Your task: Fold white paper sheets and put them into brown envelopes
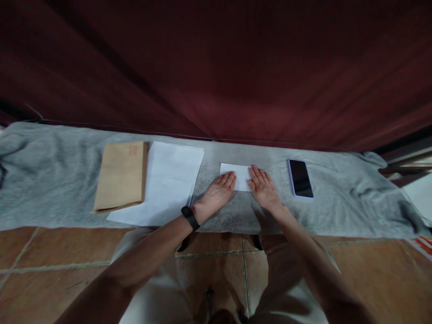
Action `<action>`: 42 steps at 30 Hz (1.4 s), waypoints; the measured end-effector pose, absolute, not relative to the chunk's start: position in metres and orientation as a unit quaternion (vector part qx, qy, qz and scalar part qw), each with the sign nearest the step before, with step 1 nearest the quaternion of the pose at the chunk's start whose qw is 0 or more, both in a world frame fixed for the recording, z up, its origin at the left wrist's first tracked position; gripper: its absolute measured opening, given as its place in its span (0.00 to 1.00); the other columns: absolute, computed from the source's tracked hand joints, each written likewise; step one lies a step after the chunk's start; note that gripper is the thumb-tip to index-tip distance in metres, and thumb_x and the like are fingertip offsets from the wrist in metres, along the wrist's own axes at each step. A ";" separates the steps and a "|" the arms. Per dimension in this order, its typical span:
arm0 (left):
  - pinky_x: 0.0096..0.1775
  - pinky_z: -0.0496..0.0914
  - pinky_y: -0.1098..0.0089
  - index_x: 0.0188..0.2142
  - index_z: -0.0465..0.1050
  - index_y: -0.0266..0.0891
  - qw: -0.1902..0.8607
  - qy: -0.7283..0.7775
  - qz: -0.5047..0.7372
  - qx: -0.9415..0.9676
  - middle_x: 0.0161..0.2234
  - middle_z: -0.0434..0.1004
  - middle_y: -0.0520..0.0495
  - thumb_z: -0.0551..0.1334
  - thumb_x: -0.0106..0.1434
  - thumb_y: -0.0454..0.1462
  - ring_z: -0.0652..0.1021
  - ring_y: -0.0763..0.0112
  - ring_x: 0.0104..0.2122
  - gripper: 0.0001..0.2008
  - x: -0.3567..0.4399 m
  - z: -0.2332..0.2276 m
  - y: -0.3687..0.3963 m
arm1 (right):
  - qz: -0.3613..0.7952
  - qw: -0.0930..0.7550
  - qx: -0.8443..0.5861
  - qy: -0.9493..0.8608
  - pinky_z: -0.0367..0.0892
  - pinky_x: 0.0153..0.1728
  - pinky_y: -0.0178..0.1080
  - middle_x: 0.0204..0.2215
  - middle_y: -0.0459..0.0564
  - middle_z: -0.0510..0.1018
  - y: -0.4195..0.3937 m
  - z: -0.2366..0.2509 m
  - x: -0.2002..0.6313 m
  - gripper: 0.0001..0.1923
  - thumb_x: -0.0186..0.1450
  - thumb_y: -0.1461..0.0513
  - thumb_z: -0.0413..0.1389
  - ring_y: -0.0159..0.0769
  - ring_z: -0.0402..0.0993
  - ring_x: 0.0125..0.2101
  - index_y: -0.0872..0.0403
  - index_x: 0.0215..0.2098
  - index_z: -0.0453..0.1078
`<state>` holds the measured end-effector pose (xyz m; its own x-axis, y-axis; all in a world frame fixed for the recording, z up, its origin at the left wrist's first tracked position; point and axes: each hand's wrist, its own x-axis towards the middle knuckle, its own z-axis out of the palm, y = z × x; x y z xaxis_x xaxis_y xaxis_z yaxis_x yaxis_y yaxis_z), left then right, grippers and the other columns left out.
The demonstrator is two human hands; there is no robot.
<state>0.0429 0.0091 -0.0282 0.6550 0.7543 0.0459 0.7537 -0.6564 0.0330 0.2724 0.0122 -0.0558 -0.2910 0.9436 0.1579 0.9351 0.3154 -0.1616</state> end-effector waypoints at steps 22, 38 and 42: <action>0.71 0.51 0.51 0.71 0.57 0.43 0.048 0.419 0.103 0.901 0.73 0.54 0.43 0.50 0.76 0.47 0.55 0.57 0.72 0.28 0.044 -0.041 0.013 | 0.051 0.080 -0.626 -0.774 0.52 0.68 0.55 0.72 0.57 0.57 0.017 -0.037 0.287 0.27 0.76 0.58 0.44 0.51 0.52 0.71 0.55 0.71 0.58; 0.70 0.50 0.51 0.71 0.58 0.43 0.056 0.459 0.082 0.883 0.73 0.53 0.42 0.48 0.76 0.46 0.56 0.58 0.72 0.27 0.037 -0.036 0.018 | 0.098 0.115 -0.591 -0.793 0.47 0.70 0.55 0.71 0.55 0.61 0.035 -0.037 0.255 0.27 0.77 0.59 0.43 0.47 0.54 0.70 0.56 0.72 0.57; 0.71 0.49 0.51 0.72 0.56 0.37 0.045 0.501 0.072 0.861 0.72 0.54 0.40 0.46 0.76 0.46 0.55 0.57 0.72 0.29 0.030 -0.034 0.024 | 0.099 0.107 -0.589 -0.795 0.47 0.70 0.54 0.71 0.54 0.61 0.034 -0.035 0.258 0.26 0.77 0.59 0.43 0.46 0.54 0.70 0.54 0.72 0.57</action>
<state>0.0303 0.0240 -0.0337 0.4871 0.8697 0.0799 0.8567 -0.4936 0.1499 0.2575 0.0344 -0.0345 -0.2828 0.9577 0.0539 0.9152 0.2862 -0.2835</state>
